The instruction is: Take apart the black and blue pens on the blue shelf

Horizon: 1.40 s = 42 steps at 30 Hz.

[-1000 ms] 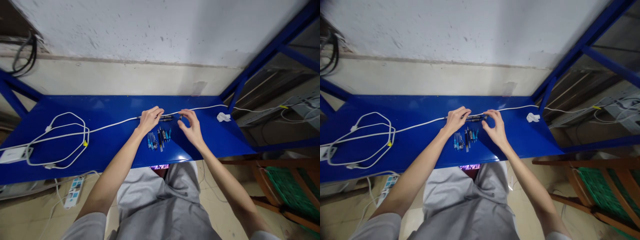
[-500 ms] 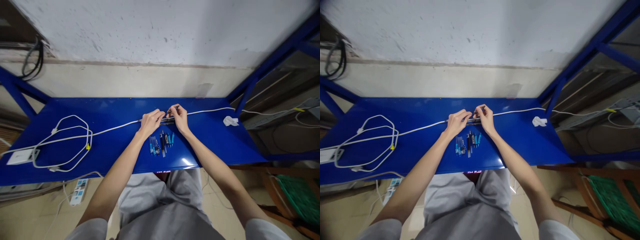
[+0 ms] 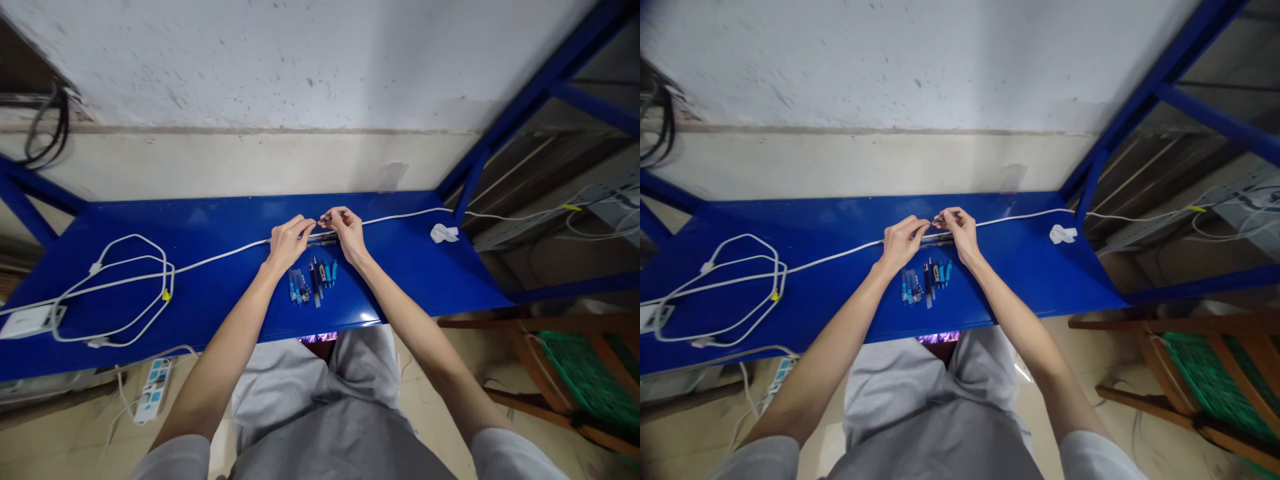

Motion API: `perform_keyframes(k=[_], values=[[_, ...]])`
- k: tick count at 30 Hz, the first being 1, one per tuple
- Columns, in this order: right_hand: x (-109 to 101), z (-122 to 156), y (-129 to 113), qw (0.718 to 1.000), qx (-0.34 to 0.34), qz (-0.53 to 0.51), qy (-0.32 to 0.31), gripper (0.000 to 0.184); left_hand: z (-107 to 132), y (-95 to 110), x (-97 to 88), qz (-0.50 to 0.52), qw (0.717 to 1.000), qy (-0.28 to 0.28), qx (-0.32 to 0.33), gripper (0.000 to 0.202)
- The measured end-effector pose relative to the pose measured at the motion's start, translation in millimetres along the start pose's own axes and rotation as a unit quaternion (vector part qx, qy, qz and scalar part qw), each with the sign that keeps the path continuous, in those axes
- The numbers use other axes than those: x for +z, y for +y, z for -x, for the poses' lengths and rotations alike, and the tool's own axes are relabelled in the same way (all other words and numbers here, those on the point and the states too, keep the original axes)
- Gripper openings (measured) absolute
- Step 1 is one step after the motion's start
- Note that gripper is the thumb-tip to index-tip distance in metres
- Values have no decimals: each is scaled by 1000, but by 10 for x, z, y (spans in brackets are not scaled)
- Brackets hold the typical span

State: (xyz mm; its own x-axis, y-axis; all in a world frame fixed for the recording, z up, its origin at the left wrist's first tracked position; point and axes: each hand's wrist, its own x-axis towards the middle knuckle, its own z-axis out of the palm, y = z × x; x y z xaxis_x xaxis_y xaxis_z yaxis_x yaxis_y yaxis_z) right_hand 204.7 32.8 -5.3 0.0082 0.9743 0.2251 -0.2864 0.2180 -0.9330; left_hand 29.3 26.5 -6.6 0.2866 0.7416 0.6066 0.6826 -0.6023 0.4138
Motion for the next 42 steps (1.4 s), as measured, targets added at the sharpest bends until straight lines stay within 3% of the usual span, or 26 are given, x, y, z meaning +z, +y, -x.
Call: perform_keyframes(k=[5, 19, 25, 31, 38, 42], values=[[-31, -6, 8, 999, 14, 4, -35, 47, 8, -10, -7, 8, 1000, -2, -2, 38], [-45, -25, 13, 999, 16, -38, 23, 41, -2, 13, 8, 24, 1000, 4, 1, 28], [-53, -28, 16, 999, 18, -13, -23, 41, 3, -13, 10, 33, 999, -6, 0, 30], [-84, -43, 11, 999, 32, 19, -27, 42, -6, -39, 22, 62, 998, -1, 8, 27], [-107, -60, 12, 995, -2, 72, -74, 36, -32, -34, 17, 92, 996, -18, 0, 19], [-57, -45, 31, 989, -45, 114, -83, 33, -34, -26, 24, 107, 993, -38, 13, 27]])
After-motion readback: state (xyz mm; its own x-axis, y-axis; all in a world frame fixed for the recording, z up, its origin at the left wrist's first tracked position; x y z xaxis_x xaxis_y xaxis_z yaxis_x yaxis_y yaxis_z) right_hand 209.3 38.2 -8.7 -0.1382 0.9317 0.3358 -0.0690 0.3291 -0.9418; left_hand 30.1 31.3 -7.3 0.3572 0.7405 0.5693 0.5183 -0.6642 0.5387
